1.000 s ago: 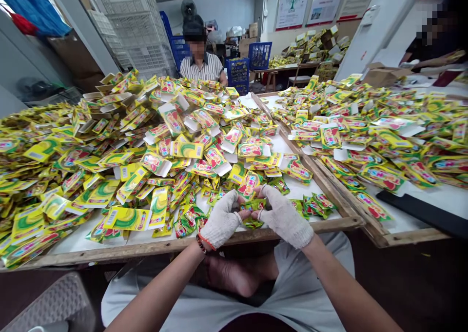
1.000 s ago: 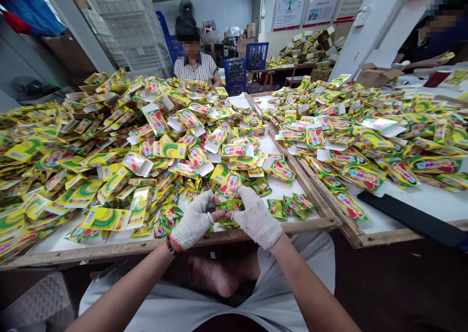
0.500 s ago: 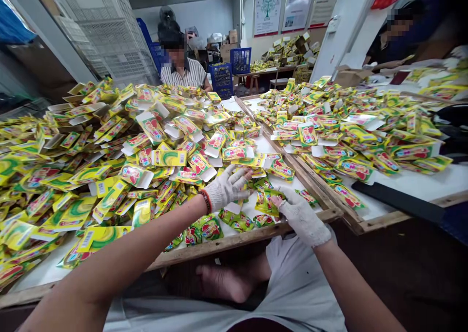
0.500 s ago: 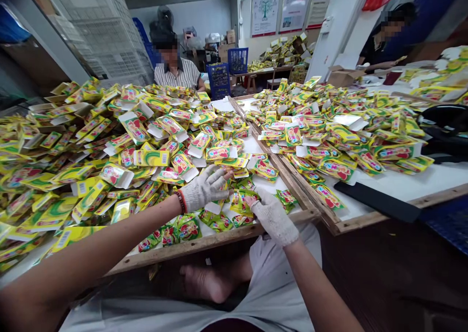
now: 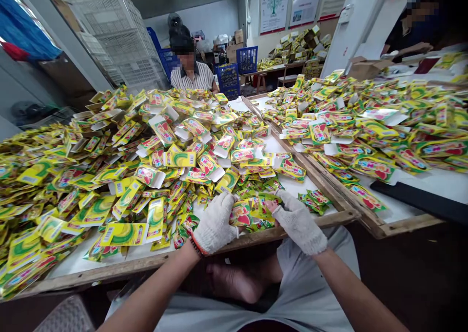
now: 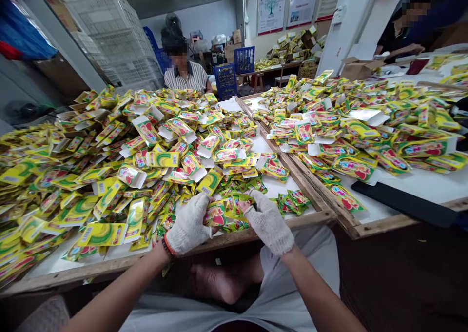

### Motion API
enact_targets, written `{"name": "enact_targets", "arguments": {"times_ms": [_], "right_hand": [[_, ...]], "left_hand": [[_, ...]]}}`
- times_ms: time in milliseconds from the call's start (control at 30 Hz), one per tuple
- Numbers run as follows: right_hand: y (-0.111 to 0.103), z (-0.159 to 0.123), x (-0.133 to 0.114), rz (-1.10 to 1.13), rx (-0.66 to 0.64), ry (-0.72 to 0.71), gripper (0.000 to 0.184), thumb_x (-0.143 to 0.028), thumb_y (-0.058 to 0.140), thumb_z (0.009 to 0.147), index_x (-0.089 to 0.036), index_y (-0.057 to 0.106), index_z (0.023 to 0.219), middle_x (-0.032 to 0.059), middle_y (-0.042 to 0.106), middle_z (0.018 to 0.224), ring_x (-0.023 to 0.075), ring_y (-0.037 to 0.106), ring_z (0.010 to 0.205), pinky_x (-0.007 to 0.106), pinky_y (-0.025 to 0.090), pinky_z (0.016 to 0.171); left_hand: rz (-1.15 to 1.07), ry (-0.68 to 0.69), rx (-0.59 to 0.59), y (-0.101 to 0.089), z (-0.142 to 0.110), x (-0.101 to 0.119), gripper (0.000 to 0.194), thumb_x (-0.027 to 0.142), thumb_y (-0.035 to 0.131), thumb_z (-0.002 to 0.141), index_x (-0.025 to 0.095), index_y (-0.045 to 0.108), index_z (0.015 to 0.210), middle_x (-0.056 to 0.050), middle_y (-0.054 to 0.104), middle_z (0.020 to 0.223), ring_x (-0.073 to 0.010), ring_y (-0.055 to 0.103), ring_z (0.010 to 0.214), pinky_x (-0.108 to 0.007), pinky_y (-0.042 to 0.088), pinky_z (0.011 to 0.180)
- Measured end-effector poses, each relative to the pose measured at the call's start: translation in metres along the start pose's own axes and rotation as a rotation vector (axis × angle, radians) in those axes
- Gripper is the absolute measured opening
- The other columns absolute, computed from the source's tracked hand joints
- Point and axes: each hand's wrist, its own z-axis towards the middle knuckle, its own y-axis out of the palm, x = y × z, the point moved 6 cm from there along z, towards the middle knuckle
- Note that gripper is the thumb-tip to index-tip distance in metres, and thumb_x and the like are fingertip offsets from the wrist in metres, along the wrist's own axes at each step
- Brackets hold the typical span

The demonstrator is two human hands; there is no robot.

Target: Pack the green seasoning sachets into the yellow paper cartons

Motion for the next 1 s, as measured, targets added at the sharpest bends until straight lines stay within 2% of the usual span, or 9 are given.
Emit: {"name": "enact_targets", "arguments": {"times_ms": [100, 233, 333, 400, 500, 700, 833, 933, 1000], "right_hand": [[0.002, 0.002, -0.004, -0.068, -0.055, -0.05, 0.04, -0.044, 0.052, 0.084, -0.019, 0.063, 0.113, 0.0019, 0.066, 0.071, 0.0187, 0.061, 0.064, 0.029, 0.049, 0.059], [0.002, 0.005, -0.014, -0.254, -0.215, -0.158, 0.036, -0.042, 0.054, 0.084, -0.02, 0.066, 0.109, 0.006, 0.07, 0.096, 0.023, 0.064, 0.087, 0.032, 0.049, 0.076], [0.009, 0.005, -0.02, -0.421, -0.359, -0.196, 0.027, -0.038, 0.054, 0.085, -0.021, 0.068, 0.101, 0.0056, 0.07, 0.092, 0.022, 0.063, 0.086, 0.031, 0.046, 0.077], [0.012, 0.005, -0.024, -0.552, -0.355, -0.2, 0.021, -0.033, 0.053, 0.086, -0.02, 0.068, 0.093, 0.006, 0.069, 0.085, 0.0208, 0.062, 0.08, 0.029, 0.045, 0.074], [0.014, 0.005, -0.029, -0.658, -0.239, -0.244, 0.014, -0.026, 0.053, 0.086, -0.018, 0.064, 0.09, 0.0078, 0.067, 0.088, 0.0205, 0.06, 0.083, 0.028, 0.042, 0.075], [0.019, 0.005, -0.025, -0.559, -0.177, -0.308, 0.011, -0.025, 0.052, 0.087, -0.019, 0.061, 0.09, 0.0066, 0.066, 0.092, 0.0197, 0.06, 0.087, 0.028, 0.043, 0.08], [0.02, 0.003, -0.021, -0.456, -0.079, -0.246, 0.023, -0.028, 0.05, 0.088, -0.018, 0.064, 0.103, 0.0099, 0.068, 0.101, 0.0232, 0.061, 0.096, 0.032, 0.044, 0.086], [0.026, 0.001, -0.015, -0.278, -0.187, -0.129, 0.03, -0.027, 0.047, 0.087, -0.019, 0.061, 0.113, 0.0069, 0.07, 0.095, 0.0195, 0.065, 0.08, 0.03, 0.049, 0.074], [0.027, -0.001, -0.012, -0.2, -0.223, -0.073, 0.028, -0.029, 0.048, 0.085, -0.019, 0.063, 0.107, 0.004, 0.07, 0.086, 0.017, 0.064, 0.068, 0.028, 0.049, 0.064]], "left_hand": [[-0.071, -0.045, 0.032, 0.004, -0.008, -0.007, 0.048, 0.043, 0.067, 0.067, 0.02, 0.048, 0.106, -0.009, 0.057, 0.103, -0.028, 0.056, 0.096, -0.039, 0.043, 0.085], [-0.133, -0.015, -0.035, 0.005, -0.012, -0.005, 0.049, 0.032, 0.068, 0.063, 0.021, 0.046, 0.106, -0.009, 0.054, 0.11, -0.028, 0.053, 0.103, -0.04, 0.045, 0.088], [-0.138, -0.006, -0.043, 0.008, -0.016, 0.001, 0.053, 0.027, 0.067, 0.06, 0.023, 0.044, 0.108, -0.009, 0.052, 0.116, -0.0294, 0.051, 0.108, -0.043, 0.044, 0.091], [-0.141, -0.011, -0.025, 0.012, -0.018, 0.006, 0.054, 0.024, 0.067, 0.06, 0.024, 0.044, 0.108, -0.009, 0.051, 0.117, -0.0299, 0.05, 0.109, -0.044, 0.044, 0.093], [-0.157, -0.049, -0.031, 0.019, -0.019, 0.01, 0.051, 0.024, 0.069, 0.06, 0.024, 0.045, 0.105, -0.009, 0.053, 0.113, -0.0294, 0.052, 0.105, -0.044, 0.045, 0.09], [-0.14, -0.025, -0.127, 0.019, -0.014, 0.013, 0.052, 0.034, 0.072, 0.063, 0.023, 0.046, 0.106, -0.009, 0.055, 0.111, -0.0289, 0.055, 0.1, -0.04, 0.047, 0.083], [-0.143, -0.086, -0.057, 0.013, -0.013, 0.009, 0.051, 0.035, 0.072, 0.064, 0.021, 0.044, 0.104, -0.009, 0.054, 0.109, -0.0281, 0.053, 0.1, -0.04, 0.047, 0.085], [-0.091, -0.114, -0.006, 0.013, -0.015, 0.007, 0.051, 0.031, 0.072, 0.064, 0.022, 0.044, 0.105, -0.008, 0.052, 0.109, -0.0286, 0.052, 0.102, -0.042, 0.046, 0.087], [-0.055, -0.105, -0.002, 0.014, -0.016, 0.008, 0.052, 0.029, 0.072, 0.063, 0.023, 0.044, 0.107, -0.008, 0.051, 0.111, -0.0293, 0.052, 0.104, -0.043, 0.045, 0.089]]}}
